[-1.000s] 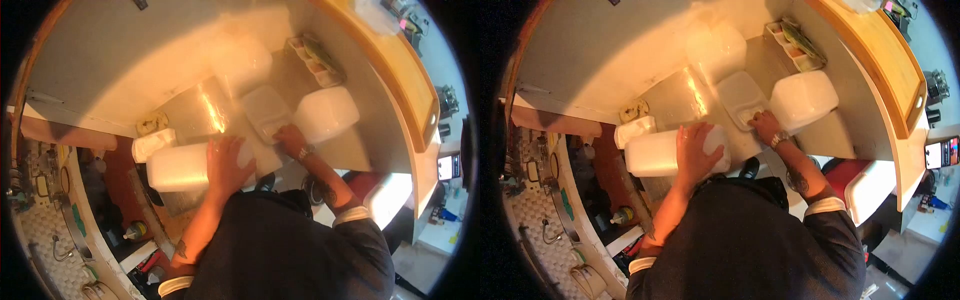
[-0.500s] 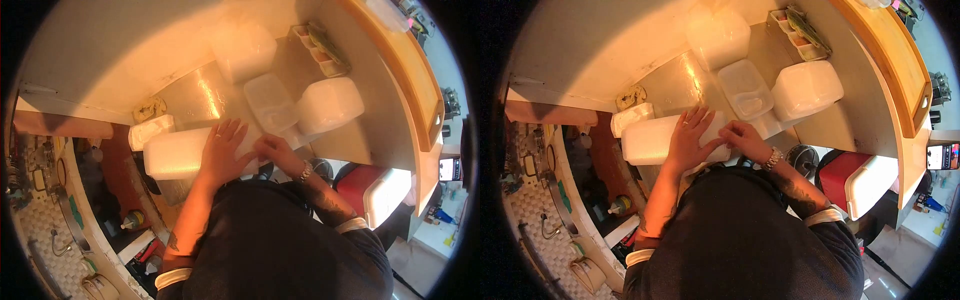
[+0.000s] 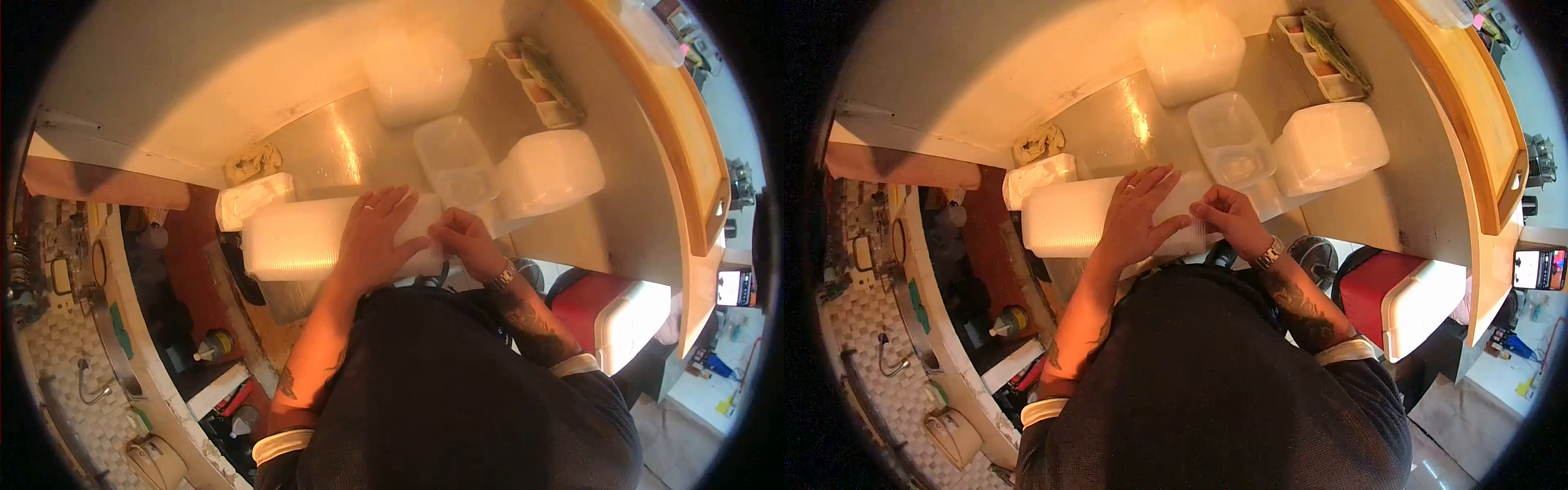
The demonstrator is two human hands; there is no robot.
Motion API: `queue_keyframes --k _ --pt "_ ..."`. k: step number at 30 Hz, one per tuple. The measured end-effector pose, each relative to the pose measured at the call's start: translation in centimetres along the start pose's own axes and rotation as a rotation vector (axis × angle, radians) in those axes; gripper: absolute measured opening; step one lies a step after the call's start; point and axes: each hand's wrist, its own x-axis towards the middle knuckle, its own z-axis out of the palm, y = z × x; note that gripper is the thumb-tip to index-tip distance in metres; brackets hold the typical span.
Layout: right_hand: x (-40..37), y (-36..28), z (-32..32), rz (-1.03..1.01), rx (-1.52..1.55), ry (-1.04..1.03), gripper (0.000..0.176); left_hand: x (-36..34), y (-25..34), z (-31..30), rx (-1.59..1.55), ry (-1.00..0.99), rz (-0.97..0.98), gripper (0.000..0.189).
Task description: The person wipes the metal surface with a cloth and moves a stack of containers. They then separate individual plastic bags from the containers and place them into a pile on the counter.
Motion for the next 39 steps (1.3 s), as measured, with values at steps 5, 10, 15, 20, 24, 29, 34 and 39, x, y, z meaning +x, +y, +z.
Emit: queue_keyframes --k 5,10,15,20,24,29,34,39 --pt "0.1 0.2 -0.1 -0.024 -0.020 -0.002 0.016 0.3 0.5 -0.1 -0.038 0.034 -0.026 0.065" --pt "0.2 -0.3 0.4 -0.025 -0.077 -0.007 0.017 0.7 1.2 0.4 -0.044 0.092 -0.079 0.057" --pt "0.2 0.1 0.5 -0.058 -0.097 0.022 0.018 0.8 1.3 0.8 -0.048 0.113 -0.092 0.057" --pt "0.3 0.6 0.1 -0.094 -0.111 0.047 0.019 1.1 1.9 0.7 -0.044 0.129 -0.096 0.057" --pt "-0.4 -0.4 -0.3 -0.060 -0.164 0.086 0.020 1.0 1.9 0.8 -0.019 0.122 -0.083 0.058" --pt "-0.3 0.0 -0.5 -0.076 -0.128 0.085 0.021 0.8 1.8 0.8 0.006 0.061 -0.088 0.058" --pt "-0.6 -0.4 -0.3 -0.079 -0.109 0.077 0.021 0.8 2.0 0.7 0.017 0.039 -0.110 0.056" --pt "-0.3 0.1 -0.5 -0.072 -0.076 0.063 0.021 0.8 2.0 0.9 0.022 0.065 -0.103 0.055"
